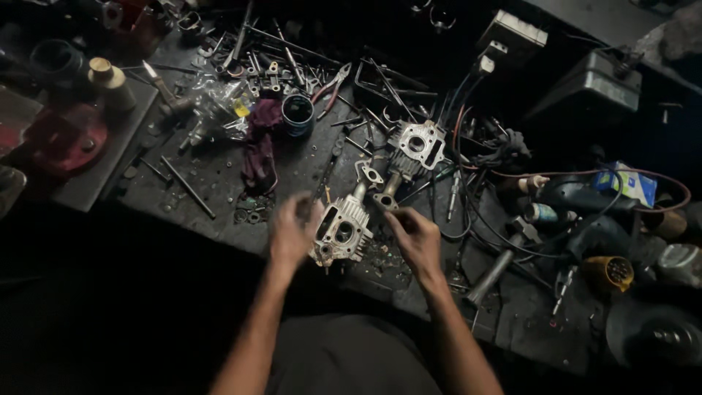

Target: The person cleans and scrapes the surfaces of two engine cylinder heads on a workbench using a small metal tool. They handle the parts, turn them over, and scrape specific areas before placing them back on the table.

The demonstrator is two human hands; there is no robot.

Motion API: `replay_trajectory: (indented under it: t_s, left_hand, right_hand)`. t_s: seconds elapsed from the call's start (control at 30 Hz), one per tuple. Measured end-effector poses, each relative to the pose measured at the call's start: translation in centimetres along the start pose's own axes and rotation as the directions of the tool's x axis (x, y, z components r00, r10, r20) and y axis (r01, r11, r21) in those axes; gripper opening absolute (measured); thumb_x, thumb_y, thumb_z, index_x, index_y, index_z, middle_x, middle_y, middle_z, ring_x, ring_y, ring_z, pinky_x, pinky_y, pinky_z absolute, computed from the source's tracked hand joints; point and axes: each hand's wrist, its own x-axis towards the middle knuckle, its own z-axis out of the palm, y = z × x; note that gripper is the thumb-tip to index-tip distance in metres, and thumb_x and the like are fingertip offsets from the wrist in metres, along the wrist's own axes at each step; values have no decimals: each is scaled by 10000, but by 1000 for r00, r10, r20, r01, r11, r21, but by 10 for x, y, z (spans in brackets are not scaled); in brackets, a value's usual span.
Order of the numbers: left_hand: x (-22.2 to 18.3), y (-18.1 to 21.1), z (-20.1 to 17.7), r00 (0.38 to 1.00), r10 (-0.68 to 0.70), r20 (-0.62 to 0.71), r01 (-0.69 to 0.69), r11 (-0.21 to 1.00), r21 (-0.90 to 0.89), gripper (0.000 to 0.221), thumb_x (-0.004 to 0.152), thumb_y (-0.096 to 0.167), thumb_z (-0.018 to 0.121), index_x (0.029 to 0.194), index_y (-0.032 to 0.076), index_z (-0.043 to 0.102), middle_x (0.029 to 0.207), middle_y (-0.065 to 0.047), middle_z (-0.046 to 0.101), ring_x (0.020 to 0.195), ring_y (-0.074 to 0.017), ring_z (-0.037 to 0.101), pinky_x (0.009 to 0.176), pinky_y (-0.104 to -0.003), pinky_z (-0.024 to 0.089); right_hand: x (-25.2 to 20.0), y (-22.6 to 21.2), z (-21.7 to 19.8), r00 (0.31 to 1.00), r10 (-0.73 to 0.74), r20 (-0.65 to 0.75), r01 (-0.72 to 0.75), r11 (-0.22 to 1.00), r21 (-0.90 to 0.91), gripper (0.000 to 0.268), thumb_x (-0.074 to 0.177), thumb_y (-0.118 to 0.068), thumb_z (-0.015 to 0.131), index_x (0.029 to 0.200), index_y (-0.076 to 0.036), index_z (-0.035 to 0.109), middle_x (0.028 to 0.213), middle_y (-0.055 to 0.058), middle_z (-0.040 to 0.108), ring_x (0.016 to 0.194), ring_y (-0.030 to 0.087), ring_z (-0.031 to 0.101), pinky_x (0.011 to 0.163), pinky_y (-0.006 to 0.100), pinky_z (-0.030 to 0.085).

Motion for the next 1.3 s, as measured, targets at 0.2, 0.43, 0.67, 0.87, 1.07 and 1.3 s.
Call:
replay_trajectory:
  t_s: [0.2,0.43,0.67,0.87,1.07,1.3]
  left_hand:
    - [-51,-1,16,991,88,-103,-74,989,128,353,946,277,718,1137,-20,718,1062,-206,735,987,-406,696,872,-459,550]
    - [-51,-17,-30,999,-28,39,17,970,242,397,899,343,731,1125,17,745,1076,-207,741,1021,-393,702,893,-446,543]
    - [-4,-34,-59,933,-123,339,124,992,18,406,950,350,667,1239,71,723,1173,-146,764,1114,-288,744,957,-364,545]
    - [17,-2,-39,986,79,149,-99,986,131,579,810,434,784,1240,53,714,1260,-192,685,1156,-357,647,963,-417,498]
    - [19,4,-48,924,-243,295,194,963,185,504,800,557,762,1131,179,793,1091,-117,775,1036,-280,737,915,-391,555]
    - [14,1,-49,903,-309,299,277,950,145,461,796,562,759,1038,174,820,898,-115,800,837,-254,789,799,-378,589]
  right_hand:
    - [-26,36,6,984,142,106,-155,981,120,162,903,-141,774,1007,-17,772,872,22,771,795,62,677,725,233,550]
    - [-38,43,0,961,229,154,-254,953,167,152,899,-138,774,996,-21,781,845,11,758,773,65,664,695,241,534]
    - [-36,23,11,865,-270,423,227,962,150,163,821,-137,855,906,-35,761,894,43,735,826,122,700,712,267,562]
    - [-2,0,31,819,-233,524,295,955,-36,230,813,-170,853,975,-36,757,904,84,727,821,204,707,721,330,568]
    - [26,-13,31,707,-47,705,111,993,-45,222,817,-213,849,980,-71,802,900,92,757,836,223,753,747,354,596]
    - [33,-29,31,703,101,704,78,973,-218,285,811,-236,831,1057,-99,787,1029,96,801,934,223,776,844,350,600]
